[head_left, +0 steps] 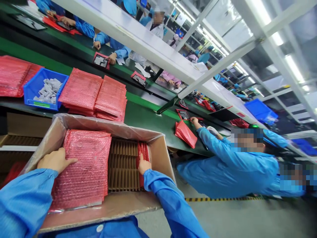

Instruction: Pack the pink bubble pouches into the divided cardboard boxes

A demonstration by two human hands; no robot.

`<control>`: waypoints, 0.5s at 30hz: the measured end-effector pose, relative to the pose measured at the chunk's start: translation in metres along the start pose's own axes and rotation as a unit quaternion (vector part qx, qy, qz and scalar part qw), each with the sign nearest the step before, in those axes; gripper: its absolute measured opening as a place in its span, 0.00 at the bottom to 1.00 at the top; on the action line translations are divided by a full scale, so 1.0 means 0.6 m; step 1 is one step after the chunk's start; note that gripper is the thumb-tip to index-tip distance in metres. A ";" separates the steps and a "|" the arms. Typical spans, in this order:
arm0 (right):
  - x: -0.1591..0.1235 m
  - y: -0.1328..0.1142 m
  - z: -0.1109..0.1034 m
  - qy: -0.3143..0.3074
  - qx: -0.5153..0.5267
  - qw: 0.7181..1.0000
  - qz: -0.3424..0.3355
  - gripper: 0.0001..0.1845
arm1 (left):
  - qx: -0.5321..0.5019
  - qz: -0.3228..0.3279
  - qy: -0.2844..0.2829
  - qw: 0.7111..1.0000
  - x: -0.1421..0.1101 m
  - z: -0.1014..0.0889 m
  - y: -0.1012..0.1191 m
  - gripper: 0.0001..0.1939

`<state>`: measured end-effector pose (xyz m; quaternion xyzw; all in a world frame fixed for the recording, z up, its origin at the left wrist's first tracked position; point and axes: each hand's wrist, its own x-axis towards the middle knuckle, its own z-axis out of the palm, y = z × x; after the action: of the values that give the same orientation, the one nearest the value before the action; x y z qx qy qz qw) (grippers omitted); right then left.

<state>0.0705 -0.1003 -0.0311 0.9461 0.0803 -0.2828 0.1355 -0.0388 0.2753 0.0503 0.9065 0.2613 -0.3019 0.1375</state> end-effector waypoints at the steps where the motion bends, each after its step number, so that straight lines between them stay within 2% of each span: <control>1: -0.004 0.004 0.000 0.004 -0.001 1.000 -0.004 0.37 | -0.005 0.008 0.002 1.000 0.001 0.003 -0.002 0.28; 4: -0.014 0.017 0.002 0.033 0.007 0.999 0.007 0.32 | -0.043 0.034 0.008 0.998 0.003 0.011 -0.006 0.19; 7: -0.002 0.021 0.019 0.058 0.021 0.998 0.022 0.29 | -0.105 0.038 0.022 0.993 0.000 0.014 -0.004 0.11; 11: 0.031 0.030 0.058 0.056 -0.001 0.997 -0.060 0.31 | -0.166 0.031 0.055 0.984 -0.008 0.014 0.006 0.07; 15: 0.049 0.050 0.109 0.142 0.015 0.981 -0.131 0.38 | -0.229 0.019 0.079 0.970 -0.011 0.020 0.012 0.14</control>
<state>0.0680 -0.1464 -0.0936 0.9601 0.2172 -0.1618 0.0701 -0.0453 0.2620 0.0456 0.8763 0.3168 -0.1586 0.3263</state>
